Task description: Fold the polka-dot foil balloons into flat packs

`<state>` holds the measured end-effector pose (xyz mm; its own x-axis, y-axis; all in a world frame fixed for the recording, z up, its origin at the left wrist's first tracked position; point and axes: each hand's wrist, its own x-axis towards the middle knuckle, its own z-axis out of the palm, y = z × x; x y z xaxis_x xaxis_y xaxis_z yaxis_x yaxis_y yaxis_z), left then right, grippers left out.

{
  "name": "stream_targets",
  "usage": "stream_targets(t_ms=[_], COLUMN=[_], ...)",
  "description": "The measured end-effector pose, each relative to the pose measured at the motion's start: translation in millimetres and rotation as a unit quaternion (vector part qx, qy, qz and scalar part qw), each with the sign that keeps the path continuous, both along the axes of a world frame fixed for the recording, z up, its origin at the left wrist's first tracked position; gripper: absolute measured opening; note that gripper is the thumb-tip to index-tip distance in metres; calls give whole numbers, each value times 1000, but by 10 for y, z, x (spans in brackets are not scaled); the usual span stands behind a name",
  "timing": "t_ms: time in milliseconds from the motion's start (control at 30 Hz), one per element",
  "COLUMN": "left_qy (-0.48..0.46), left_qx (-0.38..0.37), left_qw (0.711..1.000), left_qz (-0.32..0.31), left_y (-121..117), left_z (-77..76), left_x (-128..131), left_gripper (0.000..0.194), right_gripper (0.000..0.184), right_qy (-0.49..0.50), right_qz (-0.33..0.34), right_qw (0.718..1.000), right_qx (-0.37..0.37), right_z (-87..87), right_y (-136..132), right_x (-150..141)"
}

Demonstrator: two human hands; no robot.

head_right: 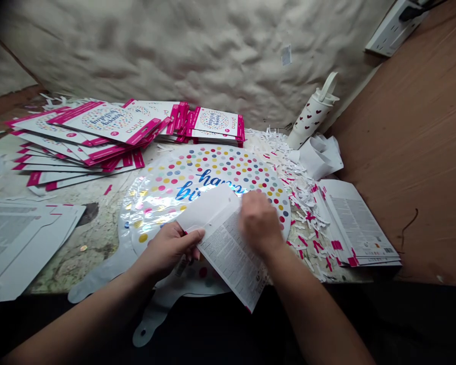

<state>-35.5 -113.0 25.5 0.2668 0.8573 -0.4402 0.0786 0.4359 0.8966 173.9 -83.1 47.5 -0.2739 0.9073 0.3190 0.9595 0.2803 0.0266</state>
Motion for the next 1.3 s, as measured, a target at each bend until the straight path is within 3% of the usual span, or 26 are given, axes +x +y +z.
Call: stream_targets(t_ms=[67,100,133,233,300,467,600,633,700,767,800,833,867,900,967,1000,1067,1133,1200,1300], left_qy=[-1,-2,-5,-29,-37,26,50,38,7,-14,-17,-15,-12,-9,-12,-15,-18,-16,-15,-14], left_qx=[-5,-8,-10,-9,-3,25,50,41,15,0,-2,-2,-3,-6,-13,-13,-8,-4,-10,-19], left_qw=[1000,999,999,999,999,998,996,997,999,1000,1000,1000,1000,1000,1000,1000,1000,1000,1000,1000], left_qz=[31,41,45,20,-4,-46,-58,-57,-42,-12,4,16,23,24,15,8,-5,-14,-20,-7], left_y=[27,40,50,55,39,-12,-17,-14,-2,12,20,27,33,39,43,41,31,15,2,5], left_z=[-15,-19,-19,-5,4,-7,15,26,38,23,6,-15,-34,-50,-60,-53,-21,12,20,-32], left_x=[-28,-33,-27,42,103,165,161,157,137,106,92,82,79,85,122,149,203,232,221,152], left_gripper=[24,22,20,18,18,28,31,29,24,19,17,17,17,18,19,20,21,21,20,19], right_gripper=[18,18,17,17,18,22,24,23,20,19,20,22,25,27,29,27,20,20,22,26], right_qy=[5,25,61,191,200,45,-48,-53,-52,-45,-33,-9,28,73,151,159,103,31,5,8], right_qz=[-169,-197,-176,66,172,189,180,150,12,-193,-263,-281,-249,-172,35,111,179,171,126,-62], right_qw=[986,980,982,975,961,980,982,987,998,979,963,958,965,978,982,976,977,985,992,997], right_qx=[3,-10,-32,-95,-87,-48,-31,-25,-21,-37,-51,-57,-73,-90,-109,-97,-51,-16,5,42], right_z=[55,81,101,95,50,-19,-21,-21,-10,21,43,64,81,90,78,56,-12,-86,-131,-91], right_y=[116,135,122,-61,-220,-431,-339,-270,-97,62,109,124,103,51,-114,-201,-324,-324,-199,79], right_x=[313,414,456,247,-21,-399,-314,-212,95,448,587,672,688,632,342,150,-200,-355,-227,337])
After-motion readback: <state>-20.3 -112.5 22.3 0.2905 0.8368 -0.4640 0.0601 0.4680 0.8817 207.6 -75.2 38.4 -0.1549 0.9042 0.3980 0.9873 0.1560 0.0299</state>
